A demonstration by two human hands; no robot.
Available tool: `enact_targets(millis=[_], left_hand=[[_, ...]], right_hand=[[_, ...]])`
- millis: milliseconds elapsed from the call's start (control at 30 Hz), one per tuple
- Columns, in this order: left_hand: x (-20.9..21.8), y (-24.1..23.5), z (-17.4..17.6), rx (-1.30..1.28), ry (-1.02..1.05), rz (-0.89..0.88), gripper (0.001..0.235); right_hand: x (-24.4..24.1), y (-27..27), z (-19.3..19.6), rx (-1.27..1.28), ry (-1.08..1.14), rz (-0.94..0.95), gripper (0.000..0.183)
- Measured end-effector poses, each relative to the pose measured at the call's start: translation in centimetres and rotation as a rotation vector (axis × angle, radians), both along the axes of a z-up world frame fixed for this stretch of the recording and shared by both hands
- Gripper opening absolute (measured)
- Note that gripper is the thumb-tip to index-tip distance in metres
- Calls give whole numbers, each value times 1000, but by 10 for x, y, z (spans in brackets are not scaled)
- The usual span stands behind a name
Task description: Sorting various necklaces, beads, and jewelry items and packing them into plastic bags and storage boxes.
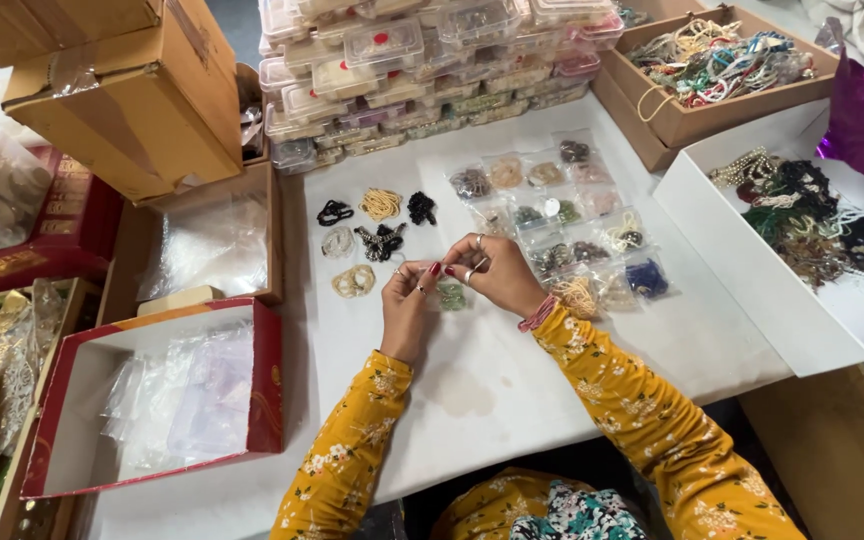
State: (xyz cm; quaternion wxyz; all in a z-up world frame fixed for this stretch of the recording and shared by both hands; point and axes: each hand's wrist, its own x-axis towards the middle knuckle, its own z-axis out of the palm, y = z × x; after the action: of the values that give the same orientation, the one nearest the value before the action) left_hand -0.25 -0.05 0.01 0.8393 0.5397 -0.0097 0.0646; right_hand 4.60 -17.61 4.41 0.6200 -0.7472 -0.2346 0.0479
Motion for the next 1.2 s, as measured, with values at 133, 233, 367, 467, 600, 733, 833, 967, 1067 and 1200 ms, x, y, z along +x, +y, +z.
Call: enact_targets(millis=[133,233,367,467,600,733,833,967,1067,1200], left_hand=[[8,3,-14,18,-20,10,14],[7,3,-14,45,-6,36,16],[0,1,-2,25,12,24,22],[-4,-2,9,38,60,23,26],[-2,2,5,-46,83,15,31],[10,10,-12,-111,64,0,33],[11,8,-18,-147,68,-8,34],[6,5,-15,-160,82,0,34],[7,4,-14,-155,82,7,34],[6,5,-12,-131,76,7,33]], right_hand=[[0,-1,3,8,7,-2,10],[0,-1,6,-7,13,-21,10],[3,-2,5,5,8,-48,14],[8,-6,2,35,-2,-46,17],[20,-20,4,-36,-63,-109,22],[7,-73,50,1,-164,-170,23],[-22,-131,78,-58,-177,-192,34],[-44,-211,66,-224,91,-183,25],[-54,-243,56,-318,189,-186,24],[-56,-268,22,-364,267,-140,26]])
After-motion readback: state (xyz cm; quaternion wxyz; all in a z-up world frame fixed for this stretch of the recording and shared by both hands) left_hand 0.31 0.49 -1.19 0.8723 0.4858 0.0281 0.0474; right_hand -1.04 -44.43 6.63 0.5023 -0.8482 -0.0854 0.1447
